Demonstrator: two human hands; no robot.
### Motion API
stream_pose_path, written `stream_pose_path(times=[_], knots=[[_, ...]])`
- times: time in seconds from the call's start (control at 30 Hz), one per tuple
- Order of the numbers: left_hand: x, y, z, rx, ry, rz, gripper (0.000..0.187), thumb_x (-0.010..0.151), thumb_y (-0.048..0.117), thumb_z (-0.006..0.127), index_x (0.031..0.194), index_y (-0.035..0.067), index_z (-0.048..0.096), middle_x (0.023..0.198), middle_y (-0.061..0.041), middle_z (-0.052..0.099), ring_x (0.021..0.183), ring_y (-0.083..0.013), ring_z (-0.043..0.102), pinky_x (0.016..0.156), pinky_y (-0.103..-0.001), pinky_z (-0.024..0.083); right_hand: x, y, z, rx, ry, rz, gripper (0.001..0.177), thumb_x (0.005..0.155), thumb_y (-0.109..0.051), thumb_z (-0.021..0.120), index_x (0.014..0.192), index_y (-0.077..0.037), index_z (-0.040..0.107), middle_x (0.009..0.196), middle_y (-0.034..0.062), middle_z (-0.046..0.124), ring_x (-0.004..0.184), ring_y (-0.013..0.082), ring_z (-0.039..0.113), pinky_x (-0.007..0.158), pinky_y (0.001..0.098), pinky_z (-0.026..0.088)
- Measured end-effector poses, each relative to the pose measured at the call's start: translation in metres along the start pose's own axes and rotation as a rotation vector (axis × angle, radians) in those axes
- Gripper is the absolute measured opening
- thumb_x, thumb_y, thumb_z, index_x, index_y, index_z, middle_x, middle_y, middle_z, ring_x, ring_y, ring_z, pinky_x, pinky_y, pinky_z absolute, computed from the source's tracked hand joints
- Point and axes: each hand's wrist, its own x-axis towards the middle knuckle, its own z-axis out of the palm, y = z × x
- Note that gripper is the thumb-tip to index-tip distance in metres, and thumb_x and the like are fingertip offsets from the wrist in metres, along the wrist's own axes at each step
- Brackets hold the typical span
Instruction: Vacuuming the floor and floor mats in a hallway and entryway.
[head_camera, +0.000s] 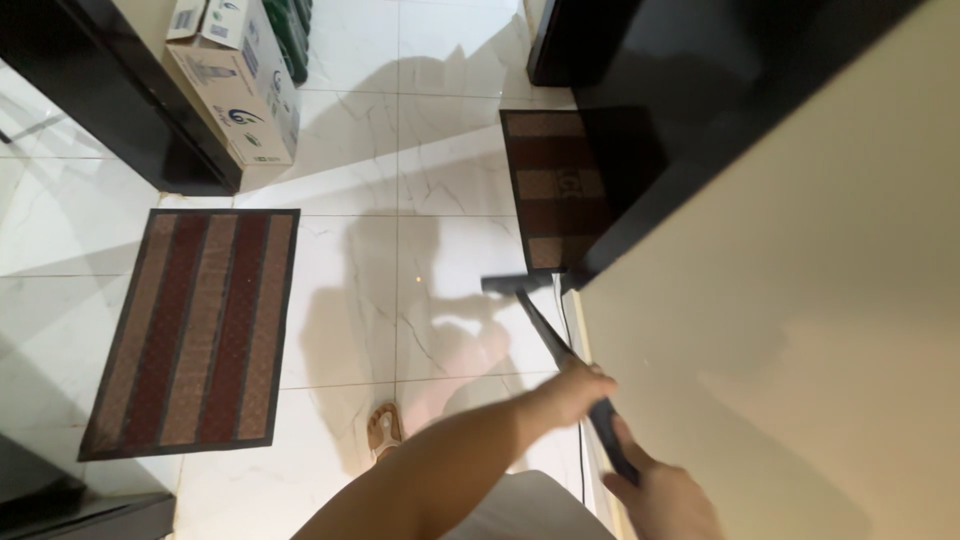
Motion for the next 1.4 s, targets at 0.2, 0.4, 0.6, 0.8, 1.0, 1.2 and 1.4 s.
stream_pose_path(times=[0.2, 0.4, 0.6, 0.8, 1.0, 1.2, 1.4], knots=[[0.016, 0.020, -0.023, 0.100, -0.155, -0.106, 0.031, 0.079, -0.006, 0.065, 0.104, 0.011, 0.069, 0.110, -0.013, 0.069, 0.107, -0.0390, 0.062, 0.100, -0.047, 0.048, -0.016, 0.000, -0.029, 0.020, -0.092, 0.127, 0.075, 0.086, -0.047, 0.070, 0.154, -0.047, 0.038, 0.120, 0.0165, 0.073, 0.120, 0.0327, 0.068, 0.105, 0.0414, 0.053], [0.031, 0.090, -0.026, -0.049, -0.243, 0.050, 0.029, 0.078, -0.001, 0.068, 0.103, 0.013, 0.071, 0.103, -0.015, 0.073, 0.103, -0.0372, 0.070, 0.087, -0.047, 0.057, -0.011, 0.118, -0.003, -0.121, 0.361, -0.329, 0.087, 0.074, -0.058, 0.077, 0.152, -0.041, 0.043, 0.113, 0.0106, 0.076, 0.115, 0.0277, 0.070, 0.103, 0.0329, 0.049], [0.018, 0.127, -0.027, -0.139, -0.329, 0.038, 0.040, 0.076, -0.007, 0.066, 0.110, 0.012, 0.071, 0.103, -0.018, 0.071, 0.101, -0.0400, 0.069, 0.084, -0.049, 0.056, -0.002, 0.206, 0.076, 0.279, 0.094, 0.029, 0.073, 0.072, -0.036, 0.089, 0.140, -0.041, 0.064, 0.112, 0.0036, 0.082, 0.114, 0.0182, 0.073, 0.114, 0.0297, 0.048], [0.033, 0.120, -0.025, -0.069, -0.370, 0.006, 0.037, 0.076, -0.005, 0.066, 0.107, 0.012, 0.071, 0.101, -0.015, 0.075, 0.100, -0.0382, 0.072, 0.083, -0.047, 0.058, -0.023, 0.141, 0.004, 0.071, 0.383, -0.324, 0.084, 0.069, -0.043, 0.089, 0.145, -0.036, 0.057, 0.130, 0.0062, 0.070, 0.137, 0.0201, 0.053, 0.120, 0.0310, 0.031], [0.018, 0.122, -0.021, -0.054, -0.292, -0.018, 0.039, 0.073, -0.005, 0.067, 0.107, 0.013, 0.071, 0.102, -0.015, 0.072, 0.097, -0.0388, 0.071, 0.079, -0.048, 0.058, 0.049, 0.228, 0.084, 0.037, 0.305, -0.325, 0.059, 0.073, -0.040, 0.080, 0.129, -0.033, 0.062, 0.126, 0.0001, 0.066, 0.121, 0.0122, 0.058, 0.106, 0.0273, 0.034], [-0.025, 0.132, -0.037, 0.037, -0.175, -0.013, 0.035, 0.069, 0.001, 0.071, 0.104, 0.005, 0.069, 0.100, -0.018, 0.069, 0.098, -0.0391, 0.069, 0.081, -0.049, 0.057, 0.107, 0.244, 0.108, 0.507, 0.286, -0.462, 0.041, 0.084, -0.022, 0.078, 0.124, -0.021, 0.077, 0.142, 0.0116, 0.071, 0.134, 0.0232, 0.061, 0.117, 0.0332, 0.037], [-0.037, 0.131, -0.075, 0.063, -0.123, -0.155, 0.028, 0.074, 0.002, 0.069, 0.102, 0.005, 0.070, 0.101, -0.019, 0.070, 0.101, -0.0376, 0.070, 0.086, -0.046, 0.057, 0.071, 0.162, 0.016, 0.462, 0.120, -0.587, 0.042, 0.079, -0.020, 0.079, 0.121, -0.022, 0.083, 0.144, 0.0066, 0.069, 0.136, 0.0226, 0.055, 0.118, 0.0328, 0.033]])
